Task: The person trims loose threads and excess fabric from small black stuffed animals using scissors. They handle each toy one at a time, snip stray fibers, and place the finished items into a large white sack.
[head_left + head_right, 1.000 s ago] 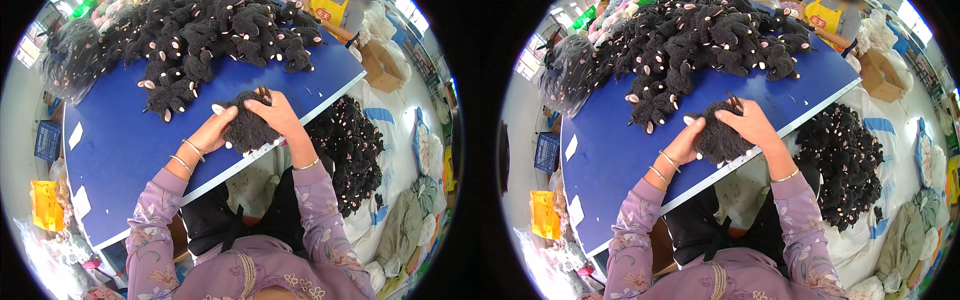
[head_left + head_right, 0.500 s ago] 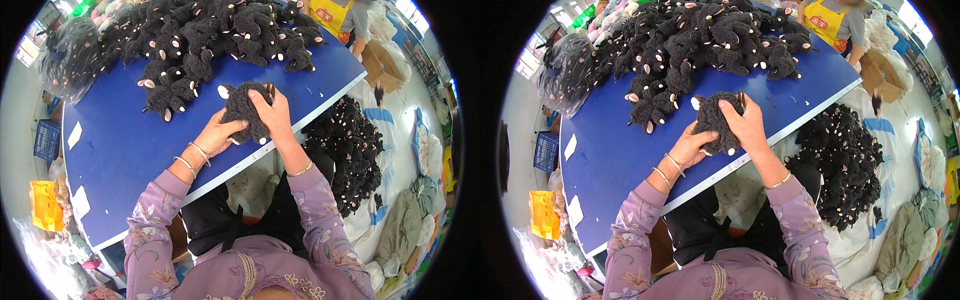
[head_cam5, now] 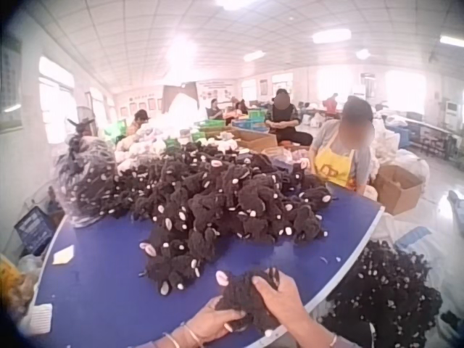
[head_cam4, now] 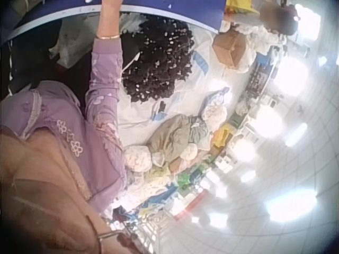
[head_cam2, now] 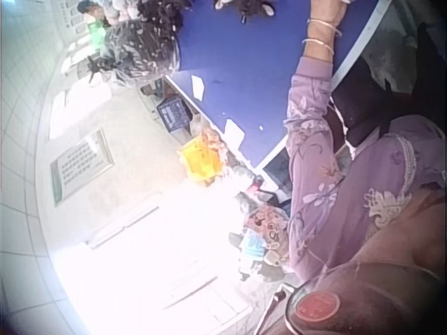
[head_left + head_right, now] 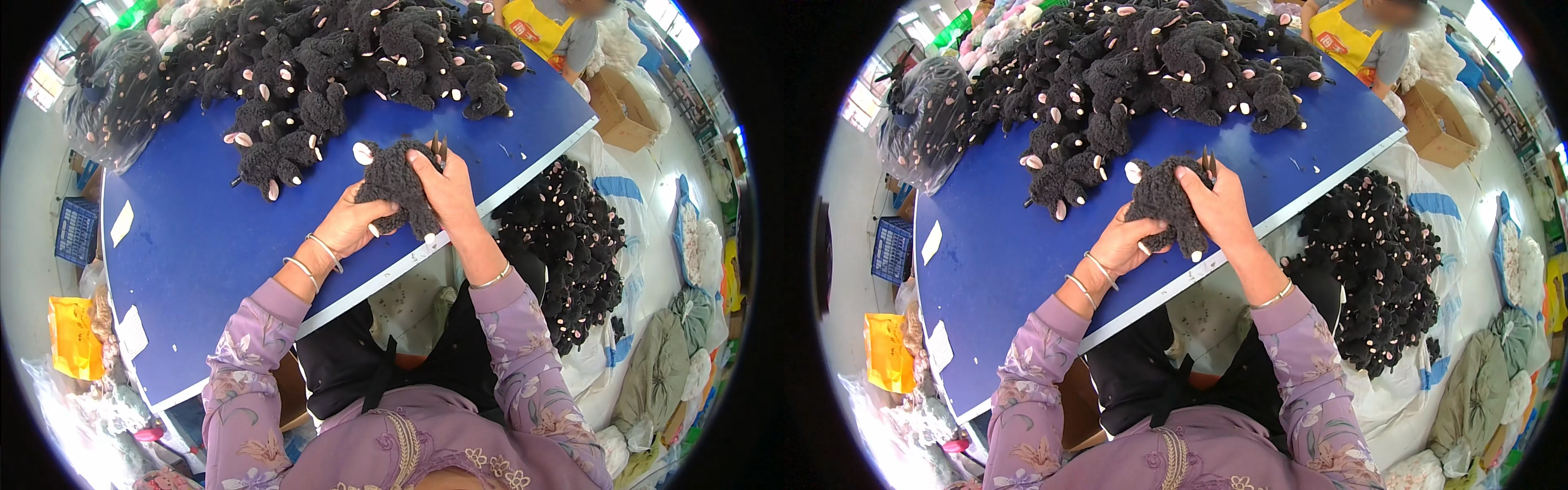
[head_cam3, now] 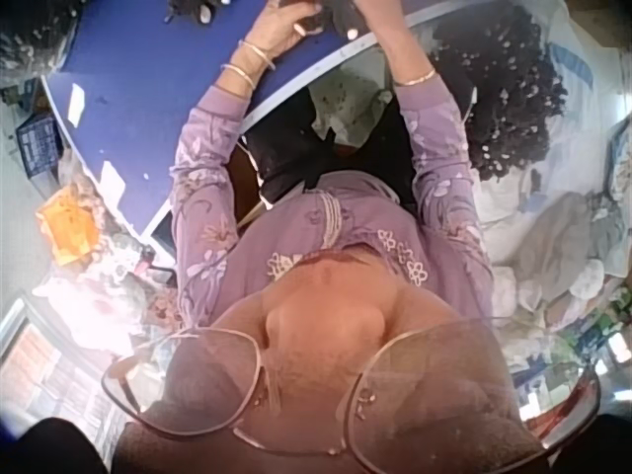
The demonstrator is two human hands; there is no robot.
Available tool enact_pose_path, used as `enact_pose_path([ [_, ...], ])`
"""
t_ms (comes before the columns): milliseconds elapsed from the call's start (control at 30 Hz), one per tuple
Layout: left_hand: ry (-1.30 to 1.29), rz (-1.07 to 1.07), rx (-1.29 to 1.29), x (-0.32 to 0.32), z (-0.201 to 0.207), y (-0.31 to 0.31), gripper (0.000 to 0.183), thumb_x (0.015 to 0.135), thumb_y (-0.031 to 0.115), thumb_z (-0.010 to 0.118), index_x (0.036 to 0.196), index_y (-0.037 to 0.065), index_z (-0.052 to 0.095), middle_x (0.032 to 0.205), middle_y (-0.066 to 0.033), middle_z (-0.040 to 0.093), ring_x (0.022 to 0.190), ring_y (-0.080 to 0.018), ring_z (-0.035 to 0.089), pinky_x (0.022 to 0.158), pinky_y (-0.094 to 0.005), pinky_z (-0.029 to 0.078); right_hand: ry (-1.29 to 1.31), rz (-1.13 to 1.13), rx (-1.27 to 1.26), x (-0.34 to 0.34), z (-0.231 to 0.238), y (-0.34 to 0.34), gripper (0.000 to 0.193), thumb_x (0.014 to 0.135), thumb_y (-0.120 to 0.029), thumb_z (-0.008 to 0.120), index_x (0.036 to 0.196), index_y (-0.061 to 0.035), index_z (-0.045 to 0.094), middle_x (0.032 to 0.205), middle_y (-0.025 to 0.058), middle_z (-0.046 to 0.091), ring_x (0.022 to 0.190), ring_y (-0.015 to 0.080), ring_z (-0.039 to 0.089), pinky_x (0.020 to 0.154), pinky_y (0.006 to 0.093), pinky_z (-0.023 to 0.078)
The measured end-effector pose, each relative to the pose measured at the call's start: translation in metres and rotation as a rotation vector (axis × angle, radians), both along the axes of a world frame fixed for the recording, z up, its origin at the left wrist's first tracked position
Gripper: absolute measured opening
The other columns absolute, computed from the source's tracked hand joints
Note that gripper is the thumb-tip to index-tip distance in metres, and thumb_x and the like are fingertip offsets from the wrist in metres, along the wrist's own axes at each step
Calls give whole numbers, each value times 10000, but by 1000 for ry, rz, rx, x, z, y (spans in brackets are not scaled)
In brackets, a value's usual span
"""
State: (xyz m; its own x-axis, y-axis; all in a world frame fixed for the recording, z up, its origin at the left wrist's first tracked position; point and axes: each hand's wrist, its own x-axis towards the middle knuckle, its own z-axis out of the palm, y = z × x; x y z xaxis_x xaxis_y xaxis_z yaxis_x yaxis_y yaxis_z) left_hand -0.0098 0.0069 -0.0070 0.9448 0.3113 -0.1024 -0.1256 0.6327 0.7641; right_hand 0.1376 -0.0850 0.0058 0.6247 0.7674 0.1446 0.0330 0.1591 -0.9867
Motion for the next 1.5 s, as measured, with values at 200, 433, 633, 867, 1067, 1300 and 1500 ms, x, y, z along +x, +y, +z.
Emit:
enact_pose_path([
  [200,-19,42,10,2,2,-4,311,836,-10,594,1144,0,556,1109,-83,608,1001,-175,608,866,-321,509,72,39,36,0,-4,1,215,903,-179,593,943,31,616,812,24,619,751,77,541,668,254,458],
  [433,21,-30,69,0,-1,-3,360,821,0,595,1174,-8,527,1091,-100,608,982,-199,613,846,-342,516,-53,100,-128,12,1,-5,300,939,-241,529,931,45,620,807,21,613,729,70,518,662,259,451],
  [633,44,-53,114,0,-15,6,306,809,-42,588,1113,-10,576,1030,-87,644,896,-179,634,806,-341,523,76,174,-123,14,-4,-6,333,949,-277,546,918,46,618,788,20,597,708,68,511,626,252,445],
  [867,35,37,165,-1,-14,-1,246,849,84,634,1075,1,584,827,-13,581,643,-84,514,565,-243,423,105,291,-271,26,13,-18,288,913,-230,591,1006,42,608,892,26,621,753,79,562,658,247,473],
  [1067,-18,525,645,-1,12,8,244,923,121,584,1143,18,558,868,-9,590,733,-63,550,625,-208,447,527,3,768,109,41,-62,350,927,-361,482,1058,-55,589,830,71,589,542,152,500,483,299,429],
  [1300,592,1034,1742,-39,18,62,499,729,176,713,1184,60,542,1229,-135,524,1183,-329,441,1014,-434,344,455,9,194,86,7,-26,195,917,-206,536,931,-21,593,766,110,625,427,63,350,384,224,303],
  [1500,633,883,1595,-53,3,76,288,759,85,674,1040,61,612,1038,-103,622,987,-282,583,855,-373,464,53,234,-177,23,7,-4,192,901,-208,577,864,-20,593,781,66,643,477,31,414,413,208,344],
])
